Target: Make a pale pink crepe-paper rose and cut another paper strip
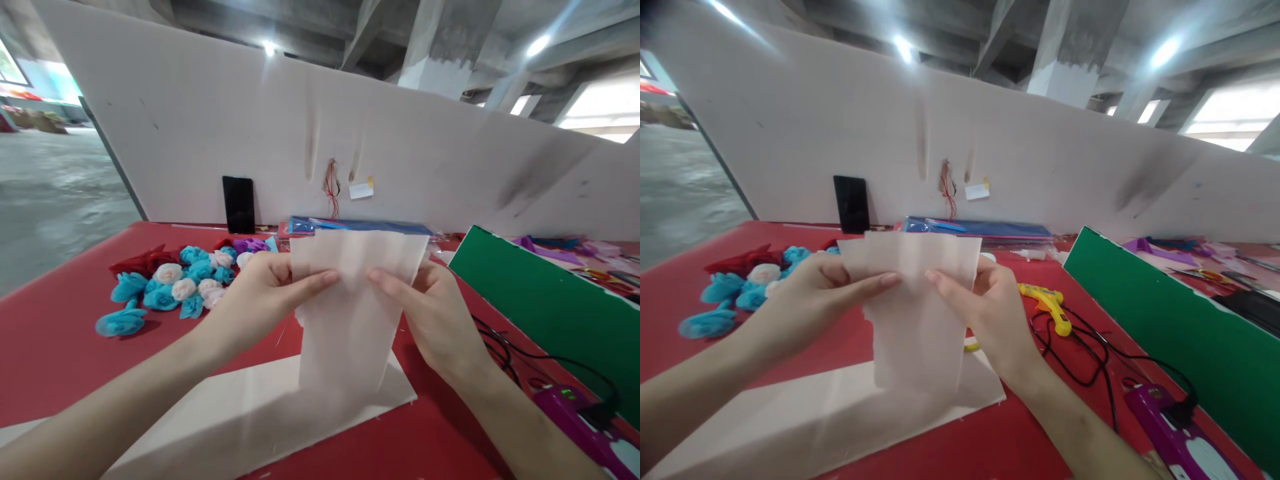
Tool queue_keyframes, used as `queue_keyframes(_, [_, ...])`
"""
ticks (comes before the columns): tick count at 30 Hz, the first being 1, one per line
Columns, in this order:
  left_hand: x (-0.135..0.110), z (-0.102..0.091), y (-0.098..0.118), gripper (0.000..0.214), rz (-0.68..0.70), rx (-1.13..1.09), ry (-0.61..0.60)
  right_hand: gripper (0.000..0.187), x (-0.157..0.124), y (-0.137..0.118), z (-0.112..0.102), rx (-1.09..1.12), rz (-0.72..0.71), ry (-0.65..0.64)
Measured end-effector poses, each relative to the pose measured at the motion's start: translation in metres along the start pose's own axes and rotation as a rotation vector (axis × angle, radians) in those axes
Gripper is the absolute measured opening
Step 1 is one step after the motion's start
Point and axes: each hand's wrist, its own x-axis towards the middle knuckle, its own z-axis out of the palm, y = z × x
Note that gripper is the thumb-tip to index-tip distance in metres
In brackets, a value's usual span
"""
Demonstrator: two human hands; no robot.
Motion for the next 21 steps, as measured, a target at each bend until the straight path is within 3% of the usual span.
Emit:
queue_keyframes(4, [-0.0001, 0.0013, 0.0038, 0.018, 0.032, -0.075, -0.112, 0.007, 0.0006, 0.0004, -0.0021, 0.022, -0.024, -0.005])
queue_keyframes(9, [-0.0002, 0.0014, 0.0034, 0.017, 0.049, -0.099, -0.146, 0.005, -0.0001, -0.0017, -0.0053, -0.03, -0.072, 0.009])
queue_keyframes(17, [-0.0021, 0.0022, 0.0001, 0.011, 0.041, -0.152, -0.037, 0.006, -0.001, -0.0025, -0.0043, -0.079, -0.127, 0.036])
queue_keyframes(21, [-0.002, 0.0009, 0.0001, 0.008, 0.1, -0.051, 0.058, 0.014, -0.0008, 0.0008, -0.0032, -0.033, -0.289, 0.136])
